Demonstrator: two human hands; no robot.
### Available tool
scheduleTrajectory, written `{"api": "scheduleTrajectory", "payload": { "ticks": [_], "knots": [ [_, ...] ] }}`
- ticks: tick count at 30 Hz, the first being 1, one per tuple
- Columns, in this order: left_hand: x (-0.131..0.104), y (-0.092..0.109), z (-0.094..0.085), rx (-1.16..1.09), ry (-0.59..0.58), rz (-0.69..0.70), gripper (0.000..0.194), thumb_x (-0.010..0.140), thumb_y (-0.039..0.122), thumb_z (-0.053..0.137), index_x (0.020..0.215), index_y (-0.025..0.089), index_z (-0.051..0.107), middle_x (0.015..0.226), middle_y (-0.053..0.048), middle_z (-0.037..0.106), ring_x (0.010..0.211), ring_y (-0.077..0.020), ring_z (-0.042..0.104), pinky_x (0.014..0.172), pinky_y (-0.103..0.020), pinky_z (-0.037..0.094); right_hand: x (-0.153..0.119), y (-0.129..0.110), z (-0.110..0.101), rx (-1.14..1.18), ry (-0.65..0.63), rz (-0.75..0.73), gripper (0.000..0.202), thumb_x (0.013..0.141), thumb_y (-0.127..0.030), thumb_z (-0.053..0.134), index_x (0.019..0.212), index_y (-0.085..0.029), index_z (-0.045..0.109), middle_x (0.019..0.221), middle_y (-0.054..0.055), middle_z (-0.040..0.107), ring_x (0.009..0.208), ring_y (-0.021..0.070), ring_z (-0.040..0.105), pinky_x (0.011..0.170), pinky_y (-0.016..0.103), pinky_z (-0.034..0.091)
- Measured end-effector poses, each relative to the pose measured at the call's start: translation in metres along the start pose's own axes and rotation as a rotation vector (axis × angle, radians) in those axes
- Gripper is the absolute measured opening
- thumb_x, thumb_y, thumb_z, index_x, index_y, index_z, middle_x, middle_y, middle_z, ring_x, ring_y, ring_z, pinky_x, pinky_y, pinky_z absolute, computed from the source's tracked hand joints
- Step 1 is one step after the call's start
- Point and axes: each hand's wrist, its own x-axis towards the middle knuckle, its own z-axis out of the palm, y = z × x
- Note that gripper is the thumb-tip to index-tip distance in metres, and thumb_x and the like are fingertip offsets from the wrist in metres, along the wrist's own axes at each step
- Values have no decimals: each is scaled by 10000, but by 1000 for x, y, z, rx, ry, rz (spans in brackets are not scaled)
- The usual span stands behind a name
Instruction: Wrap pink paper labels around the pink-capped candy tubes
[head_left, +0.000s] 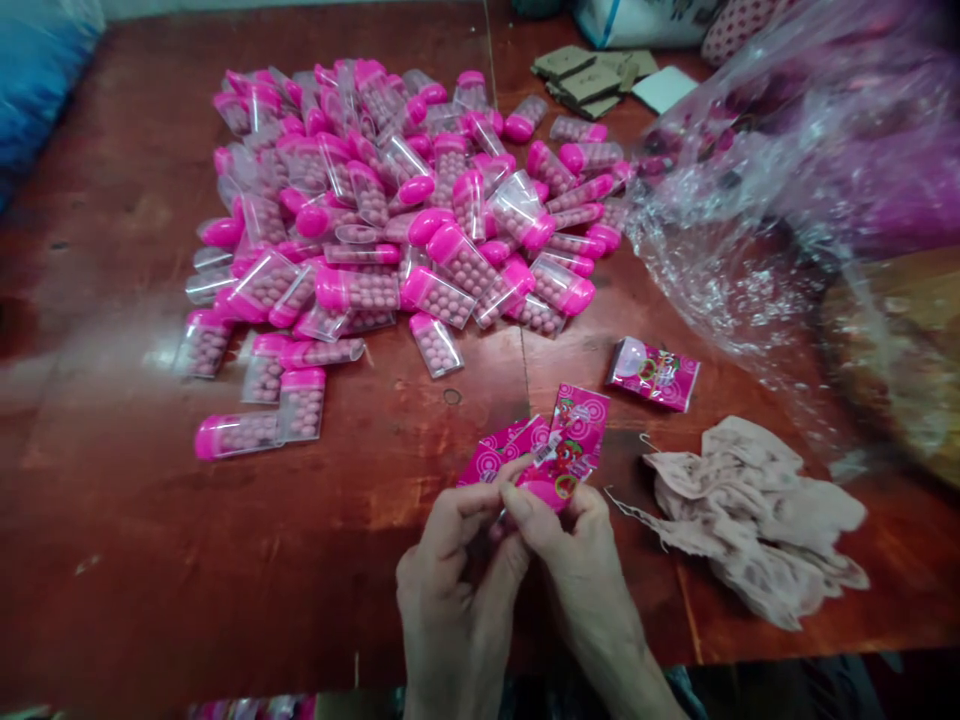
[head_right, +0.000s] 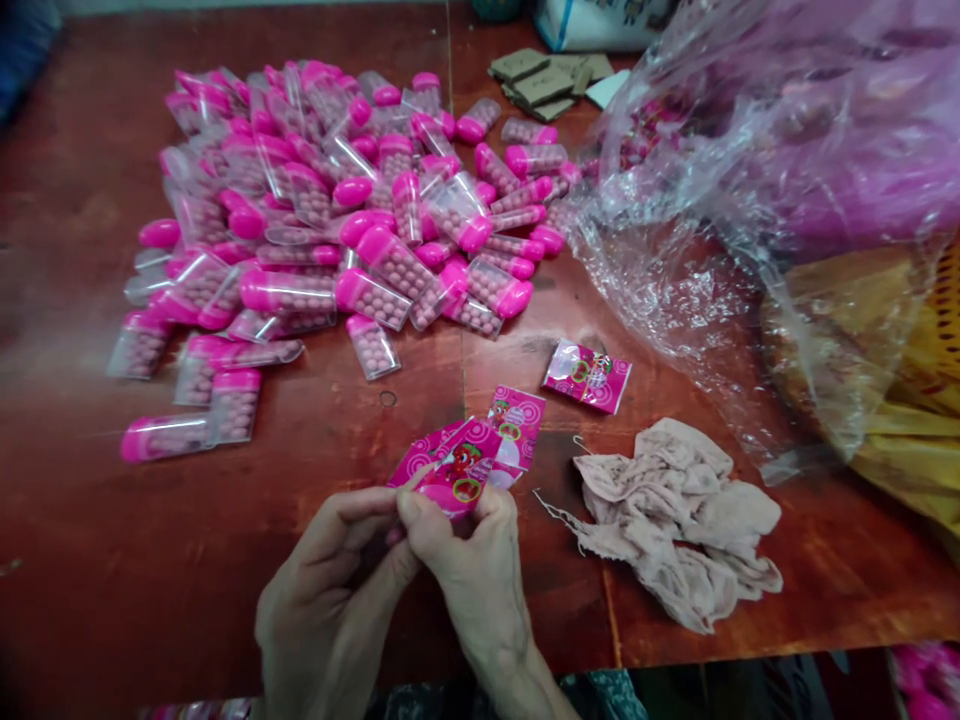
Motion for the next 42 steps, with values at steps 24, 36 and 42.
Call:
{"api": "scheduleTrajectory", "payload": {
  "ticks": [24,36,42],
  "knots": [
    [-6,5,-1,-588,-586,-493,349,647,193,711,969,105,606,520,-12,606,405,-97,543,369,-157,399,-7,-24,-18,-30,-58,-267,574,895,-576,201,1048,-192,599,732,61,659,687,199,634,559,305,512],
    [-25,11,-10,-602,-302,-442,140,786,247,598,878,176,520,537,54,526,330,-37,429,295,-100,294,-42,-3,2,-280,-23,-302,303,897,-396,444,1089,-230,609,721,-4,618,475,82,487,479,180,473],
    [-16,1,-16,-686,-216,-322,110,809,261,585,774,170,535,620,48,506,420,-25,394,360,-106,331,-48,2,7,-585,-49,-558,279,911,-250,445,1128,-171,601,932,74,659,832,181,622,722,295,523]
  ]
}}
